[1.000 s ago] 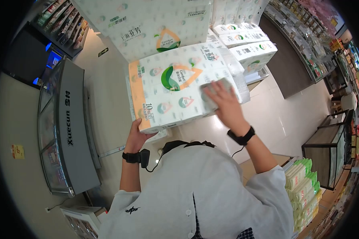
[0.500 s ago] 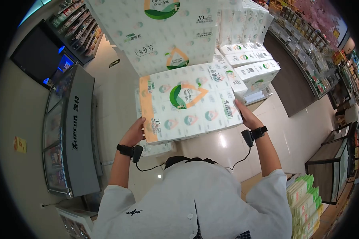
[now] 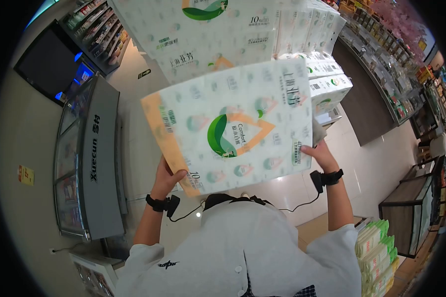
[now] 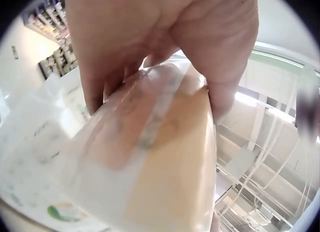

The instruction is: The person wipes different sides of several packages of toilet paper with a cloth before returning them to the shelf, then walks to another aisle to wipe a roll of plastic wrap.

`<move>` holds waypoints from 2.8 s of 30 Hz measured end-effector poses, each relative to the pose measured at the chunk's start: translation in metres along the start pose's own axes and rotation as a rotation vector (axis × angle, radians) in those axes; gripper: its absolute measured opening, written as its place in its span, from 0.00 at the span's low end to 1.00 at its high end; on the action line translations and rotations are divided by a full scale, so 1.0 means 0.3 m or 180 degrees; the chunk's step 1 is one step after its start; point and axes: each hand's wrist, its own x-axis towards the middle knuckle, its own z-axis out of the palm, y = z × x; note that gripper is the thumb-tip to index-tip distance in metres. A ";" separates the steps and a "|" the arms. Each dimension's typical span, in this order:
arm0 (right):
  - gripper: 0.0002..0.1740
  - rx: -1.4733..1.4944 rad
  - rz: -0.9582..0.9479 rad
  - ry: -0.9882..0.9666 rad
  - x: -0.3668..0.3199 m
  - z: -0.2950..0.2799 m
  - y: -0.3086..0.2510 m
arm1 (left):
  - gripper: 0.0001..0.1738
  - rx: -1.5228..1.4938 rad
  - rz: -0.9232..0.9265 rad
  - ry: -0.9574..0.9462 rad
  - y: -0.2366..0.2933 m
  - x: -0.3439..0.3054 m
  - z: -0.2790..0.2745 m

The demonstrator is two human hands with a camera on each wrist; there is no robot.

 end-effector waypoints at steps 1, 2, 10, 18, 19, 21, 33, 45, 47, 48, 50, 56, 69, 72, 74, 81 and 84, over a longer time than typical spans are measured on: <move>0.57 -0.0134 -0.0060 -0.0015 0.026 -0.021 -0.038 | 0.40 0.0143 0.0158 0.0021 0.033 0.007 -0.018; 0.56 -0.0327 -0.0056 -0.0068 0.060 -0.038 -0.085 | 0.40 0.0283 0.0300 0.0041 0.071 0.014 -0.039; 0.27 -0.1631 -0.0916 -0.0082 0.509 -0.032 -0.253 | 0.16 0.2304 0.1168 0.0141 0.257 0.354 -0.115; 0.27 -0.1729 -0.0862 0.0433 0.677 0.016 0.071 | 0.20 0.1462 0.0858 0.0664 -0.077 0.558 -0.118; 0.27 -0.1714 -0.0789 0.0453 0.688 0.013 0.102 | 0.21 0.1317 0.0664 0.0728 -0.107 0.563 -0.115; 0.29 -0.1691 -0.0614 0.0368 0.703 0.002 0.143 | 0.24 0.1346 0.0674 0.0771 -0.132 0.569 -0.126; 0.28 -0.1098 -0.0540 0.0421 0.780 -0.045 0.231 | 0.31 0.1417 0.0527 0.0566 -0.062 0.666 -0.125; 0.24 -0.0528 -0.0409 0.1240 0.674 -0.048 0.223 | 0.45 0.1754 -0.0096 0.0588 -0.039 0.589 -0.095; 0.25 -0.1141 -0.0505 0.1479 0.576 -0.028 0.229 | 0.47 0.1701 -0.0181 0.0564 -0.109 0.588 -0.124; 0.23 -0.1629 -0.0798 0.1483 0.501 0.054 0.178 | 0.49 0.1664 -0.0177 0.0586 -0.143 0.581 -0.135; 0.30 -0.2732 -0.1169 0.1366 0.397 0.128 0.235 | 0.51 0.1846 -0.0468 0.0513 -0.191 0.497 -0.132; 0.43 -0.3884 -0.1053 0.0514 0.328 0.384 0.411 | 0.59 0.1942 -0.0486 0.0035 -0.297 0.304 -0.022; 0.39 -0.3425 -0.0856 0.0275 0.380 0.580 0.403 | 0.50 0.2324 0.0037 0.0250 -0.348 0.357 -0.070; 0.40 -0.4004 -0.0318 0.1249 0.388 0.358 0.400 | 0.53 0.2281 0.0298 0.0259 -0.353 0.365 -0.080; 0.40 -0.4133 -0.0406 0.1059 0.375 0.412 0.430 | 0.54 0.2262 0.0576 0.0283 -0.344 0.359 -0.073; 0.42 -0.3518 -0.0819 0.0276 0.307 0.968 0.370 | 0.51 0.2605 0.0589 -0.0103 -0.322 0.384 -0.082; 0.46 -0.3362 -0.0976 -0.0142 0.292 0.920 0.360 | 0.51 0.2683 0.0620 -0.0149 -0.310 0.377 -0.078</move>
